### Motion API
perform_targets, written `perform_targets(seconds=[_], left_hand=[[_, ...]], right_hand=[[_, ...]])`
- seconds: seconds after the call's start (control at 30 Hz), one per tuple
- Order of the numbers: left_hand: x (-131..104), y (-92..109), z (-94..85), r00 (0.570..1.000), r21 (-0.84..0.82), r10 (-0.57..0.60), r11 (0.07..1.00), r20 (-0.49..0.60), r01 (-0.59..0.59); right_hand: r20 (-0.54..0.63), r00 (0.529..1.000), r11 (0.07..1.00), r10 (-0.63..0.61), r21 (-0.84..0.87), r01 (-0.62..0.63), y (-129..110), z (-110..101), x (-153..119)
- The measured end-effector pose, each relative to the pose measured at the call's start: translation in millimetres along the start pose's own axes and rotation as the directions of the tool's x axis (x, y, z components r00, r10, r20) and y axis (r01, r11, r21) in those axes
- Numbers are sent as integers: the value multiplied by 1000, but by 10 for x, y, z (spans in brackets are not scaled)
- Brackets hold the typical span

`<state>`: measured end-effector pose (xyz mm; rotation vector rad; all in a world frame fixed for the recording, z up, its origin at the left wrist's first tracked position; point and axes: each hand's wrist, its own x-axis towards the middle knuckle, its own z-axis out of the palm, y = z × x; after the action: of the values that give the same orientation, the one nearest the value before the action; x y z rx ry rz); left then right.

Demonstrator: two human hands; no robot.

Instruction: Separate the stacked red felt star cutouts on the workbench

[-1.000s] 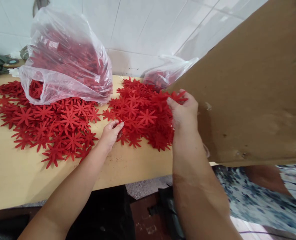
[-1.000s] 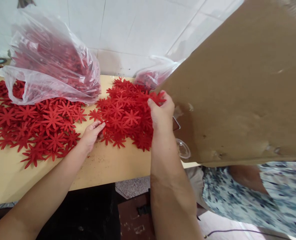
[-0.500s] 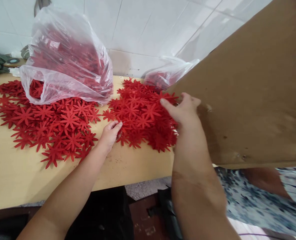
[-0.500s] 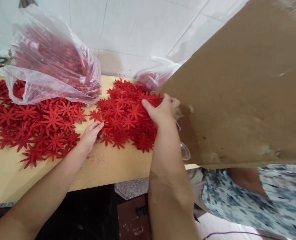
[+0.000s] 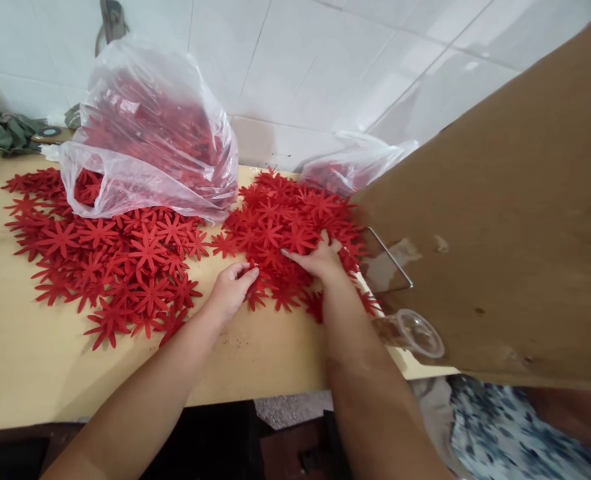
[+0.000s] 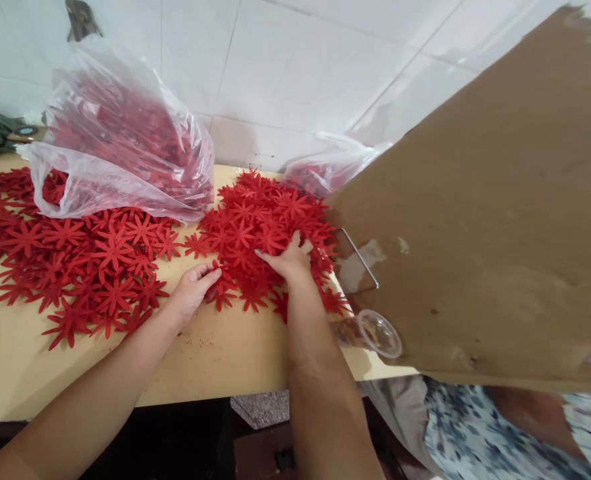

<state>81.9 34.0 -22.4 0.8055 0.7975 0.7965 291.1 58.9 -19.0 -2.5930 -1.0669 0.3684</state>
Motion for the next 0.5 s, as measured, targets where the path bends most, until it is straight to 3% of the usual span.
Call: perform_targets(seconds=[0.1, 0.3, 0.5], left_hand=[[14, -65, 0, 1000, 69, 12, 998, 22, -14], [49, -132, -17, 999, 147, 1, 989, 39, -7], [35, -86, -7, 998, 196, -38, 980, 53, 27]], right_hand=[[9, 998, 997, -66, -36, 66, -200, 45, 251], [39, 999, 998, -29, -47, 30, -586, 88, 711], [67, 996, 998, -57, 38, 55, -634, 14, 853]])
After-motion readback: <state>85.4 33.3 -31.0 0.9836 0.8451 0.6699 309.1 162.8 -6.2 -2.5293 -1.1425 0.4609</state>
